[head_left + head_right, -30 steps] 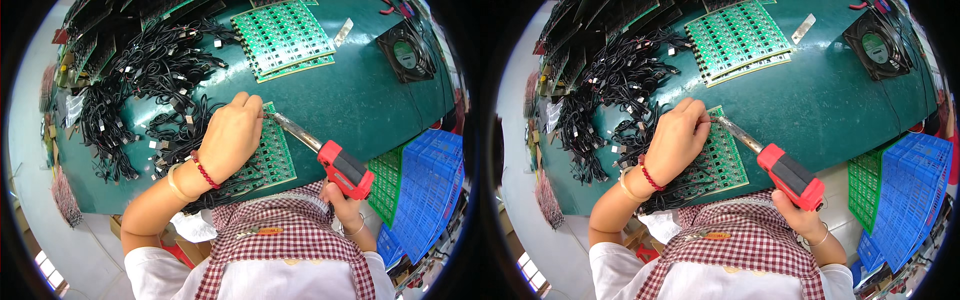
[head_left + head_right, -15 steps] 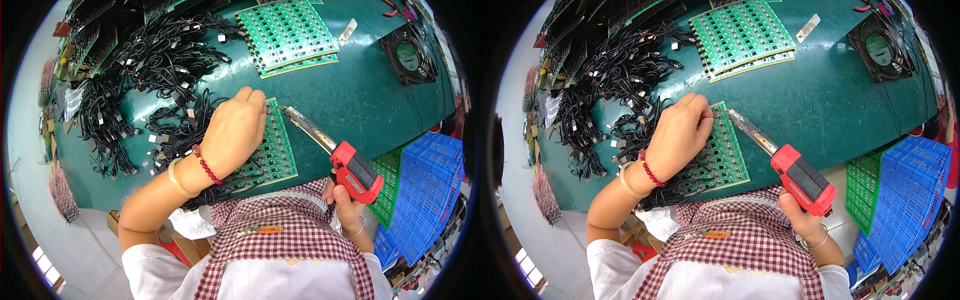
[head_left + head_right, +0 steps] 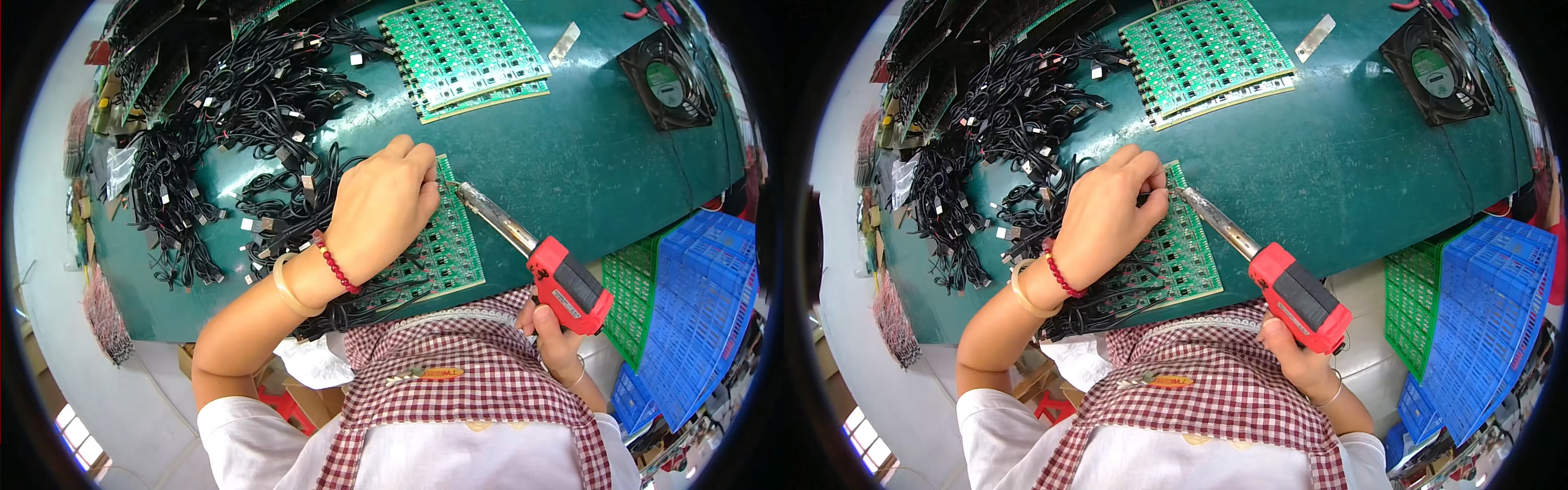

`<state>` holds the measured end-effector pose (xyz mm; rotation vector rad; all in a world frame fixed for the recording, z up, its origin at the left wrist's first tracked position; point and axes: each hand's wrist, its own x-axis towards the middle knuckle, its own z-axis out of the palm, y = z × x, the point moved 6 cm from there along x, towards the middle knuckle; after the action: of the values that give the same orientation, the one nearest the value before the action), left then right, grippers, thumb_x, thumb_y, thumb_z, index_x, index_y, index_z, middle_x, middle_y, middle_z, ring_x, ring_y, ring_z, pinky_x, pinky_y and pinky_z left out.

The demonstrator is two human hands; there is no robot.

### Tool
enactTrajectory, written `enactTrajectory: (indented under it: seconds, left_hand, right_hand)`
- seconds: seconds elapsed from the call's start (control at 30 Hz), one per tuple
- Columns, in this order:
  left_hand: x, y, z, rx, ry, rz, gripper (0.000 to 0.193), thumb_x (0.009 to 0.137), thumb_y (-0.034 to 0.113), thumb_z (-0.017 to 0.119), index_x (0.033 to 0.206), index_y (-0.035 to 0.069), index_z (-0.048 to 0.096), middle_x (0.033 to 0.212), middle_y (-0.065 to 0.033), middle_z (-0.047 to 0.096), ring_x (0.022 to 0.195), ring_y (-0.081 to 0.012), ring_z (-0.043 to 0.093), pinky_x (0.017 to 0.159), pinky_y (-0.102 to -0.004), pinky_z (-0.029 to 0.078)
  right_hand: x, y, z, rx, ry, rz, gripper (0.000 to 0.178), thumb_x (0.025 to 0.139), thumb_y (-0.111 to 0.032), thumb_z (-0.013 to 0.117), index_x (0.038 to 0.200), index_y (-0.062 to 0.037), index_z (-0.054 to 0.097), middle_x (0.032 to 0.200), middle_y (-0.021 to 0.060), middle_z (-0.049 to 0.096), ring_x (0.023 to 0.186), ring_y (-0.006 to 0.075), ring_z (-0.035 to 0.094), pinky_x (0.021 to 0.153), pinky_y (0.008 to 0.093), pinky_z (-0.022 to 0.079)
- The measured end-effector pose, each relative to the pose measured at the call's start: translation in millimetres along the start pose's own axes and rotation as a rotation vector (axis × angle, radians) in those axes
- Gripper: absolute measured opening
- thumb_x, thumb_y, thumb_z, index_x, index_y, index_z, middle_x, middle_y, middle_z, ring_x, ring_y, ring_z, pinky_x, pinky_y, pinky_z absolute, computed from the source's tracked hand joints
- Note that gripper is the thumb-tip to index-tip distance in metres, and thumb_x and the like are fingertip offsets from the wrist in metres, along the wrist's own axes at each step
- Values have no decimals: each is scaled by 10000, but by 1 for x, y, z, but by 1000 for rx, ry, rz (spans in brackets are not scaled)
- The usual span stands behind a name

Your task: The person attaches cables to circuit boards by placing the wire ends onto the boards by hand and soldering them using a soldering iron.

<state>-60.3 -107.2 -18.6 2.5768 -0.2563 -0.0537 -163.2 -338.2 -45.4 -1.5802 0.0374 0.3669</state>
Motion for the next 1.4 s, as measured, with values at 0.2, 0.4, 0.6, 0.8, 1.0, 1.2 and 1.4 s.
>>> enactTrajectory:
  seconds: [0.2, 0.4, 0.6, 0.8, 1.0, 1.2, 1.4]
  left_hand:
    - [2, 0, 4, -3, -5, -5, 56, 744, 51, 580, 741, 25, 530, 734, -133, 540, 684, -333, 581, 590, -432, 472]
    - [2, 2, 2, 13, 3, -7, 61, 740, 57, 588, 751, 29, 536, 736, -124, 546, 664, -318, 577, 581, -411, 466]
    - [2, 2, 3, 15, 13, -7, 75, 733, 64, 601, 763, 37, 538, 742, -111, 549, 648, -308, 570, 571, -393, 458]
    - [-4, 5, -1, 26, 12, -46, 65, 746, 61, 601, 764, 32, 546, 770, -123, 542, 683, -314, 571, 603, -396, 469]
    - [19, 6, -42, 155, -123, 227, 88, 768, 40, 594, 842, -2, 614, 873, -155, 558, 859, -329, 561, 770, -400, 471]
    - [80, -65, -75, 512, 392, 197, 287, 796, 227, 663, 995, 33, 589, 867, -141, 592, 863, -307, 577, 743, -383, 485]
    - [104, -68, -63, 338, 249, 162, 228, 775, 215, 671, 905, 33, 625, 827, -134, 618, 883, -294, 578, 749, -383, 473]
  right_hand:
    - [-4, 6, -3, 30, -107, 79, 198, 857, -57, 565, 1041, 17, 558, 746, 50, 576, 653, 115, 555, 591, 275, 467]
    - [-5, 4, -2, -14, -130, 30, 210, 852, -40, 558, 1052, 24, 559, 746, 55, 576, 651, 119, 553, 585, 276, 469]
    - [-8, -1, -6, 40, 5, 7, 401, 903, -239, 547, 1184, 32, 454, 632, 82, 534, 517, 129, 480, 496, 256, 413]
    - [-4, -5, -9, 55, 49, -37, 397, 901, -245, 545, 1160, 43, 461, 611, 76, 509, 499, 132, 473, 498, 282, 449]
    - [11, -17, -22, 102, 192, -138, 389, 913, -284, 509, 1124, 39, 459, 568, 66, 483, 444, 122, 447, 459, 260, 437]
    - [19, -27, -22, 110, 202, -203, 367, 921, -263, 480, 1122, 43, 455, 556, 65, 477, 434, 119, 437, 454, 244, 424]
    - [14, -32, -24, 179, 259, -245, 358, 925, -255, 478, 1120, 44, 451, 558, 64, 476, 438, 119, 446, 460, 242, 423]
